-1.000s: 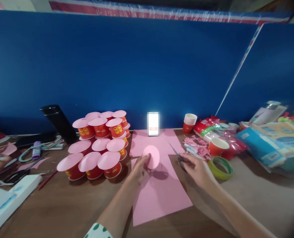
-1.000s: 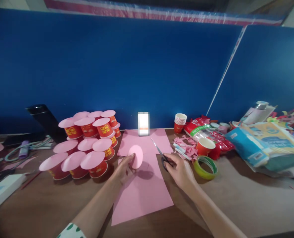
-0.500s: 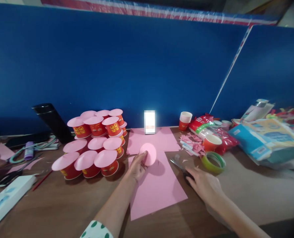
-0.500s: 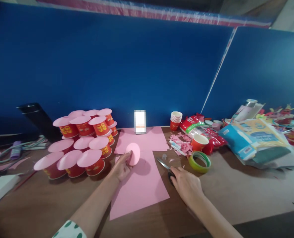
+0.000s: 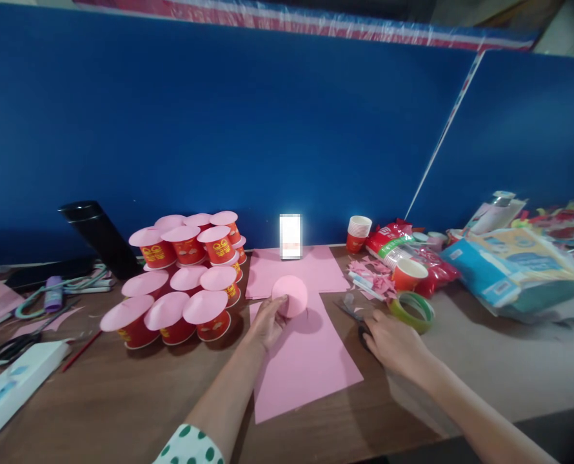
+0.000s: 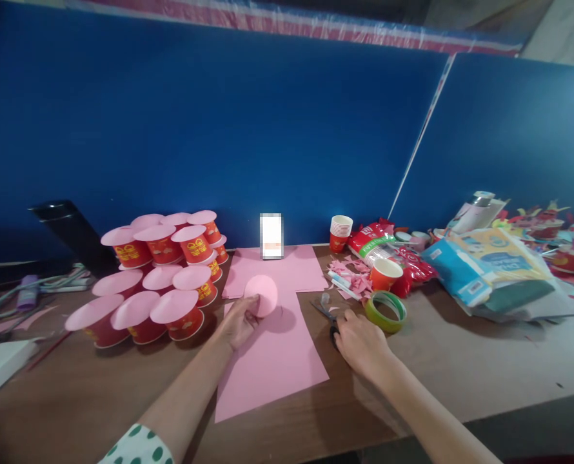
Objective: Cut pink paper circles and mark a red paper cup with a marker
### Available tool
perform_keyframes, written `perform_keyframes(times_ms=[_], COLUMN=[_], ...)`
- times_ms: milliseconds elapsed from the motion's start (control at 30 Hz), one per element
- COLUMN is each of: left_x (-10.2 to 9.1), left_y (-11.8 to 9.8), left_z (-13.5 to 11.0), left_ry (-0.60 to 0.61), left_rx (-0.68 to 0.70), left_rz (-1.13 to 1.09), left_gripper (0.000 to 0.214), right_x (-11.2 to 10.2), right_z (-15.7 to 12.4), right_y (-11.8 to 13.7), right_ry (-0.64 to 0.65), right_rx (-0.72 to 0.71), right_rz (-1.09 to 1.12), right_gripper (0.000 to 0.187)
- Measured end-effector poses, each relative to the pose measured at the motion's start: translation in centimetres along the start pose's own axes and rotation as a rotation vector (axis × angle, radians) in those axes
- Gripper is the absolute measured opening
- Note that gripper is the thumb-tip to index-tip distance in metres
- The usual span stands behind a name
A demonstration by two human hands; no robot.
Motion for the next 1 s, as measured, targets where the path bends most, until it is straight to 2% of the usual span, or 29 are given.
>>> perform_keyframes(times_ms=[200,367,533,733,867,933,1000], left_x=[-0.1,0.1,0.1,0.2,0.4,0.5,0.6], left_y=[0.1,-0.1,0.0,0.1,-0.1,-0.2,-0.2], left_z=[0.1,-0.2,-0.2,-0.3,-0.6,-0.7,-0.7], left_ry=[0.028,0.054,0.042,0.060,0.026,0.020,0.019], left_rx=[0.023,0.022,0.016,0.025,0.015,0.016,0.015], left_rz=[0.027,0.017,0.016,0.024,0.063,0.066,0.061], left_gripper=[0.023,0.032,0.038,0.036,0.027,0.026,0.028], right_x=[0.6,0.6,-0.7,-1.2,-0.6,-0.1,0.5], right_z=[-0.1,-0.5,0.2,4.6,8.7,10.2,11.1], right_y=[-0.2,-0.2,-0.4,-2.6,-3.7,-3.8,-3.9], right_ry=[-0.077,-0.086,-0.099,-0.039,-0.005,0.032,0.058], right_rx=[-0.009,-0.009,-0.024,0.101,0.140,0.167,0.200], right_rz=[0.142,0.135,0.119,0.034,0.006,-0.010,-0.028], right_gripper=[0.030,0.042,0.032,0.031,0.028,0.024,0.030])
Point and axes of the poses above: each hand's wrist, its own z-axis towards the middle knuckle, its own x-axis out of the palm, y = z × x, the point moved 1 cm from there along z, towards the middle knuckle, and after that the axes turned 12 degrees about -y, right-handed, at the moved point
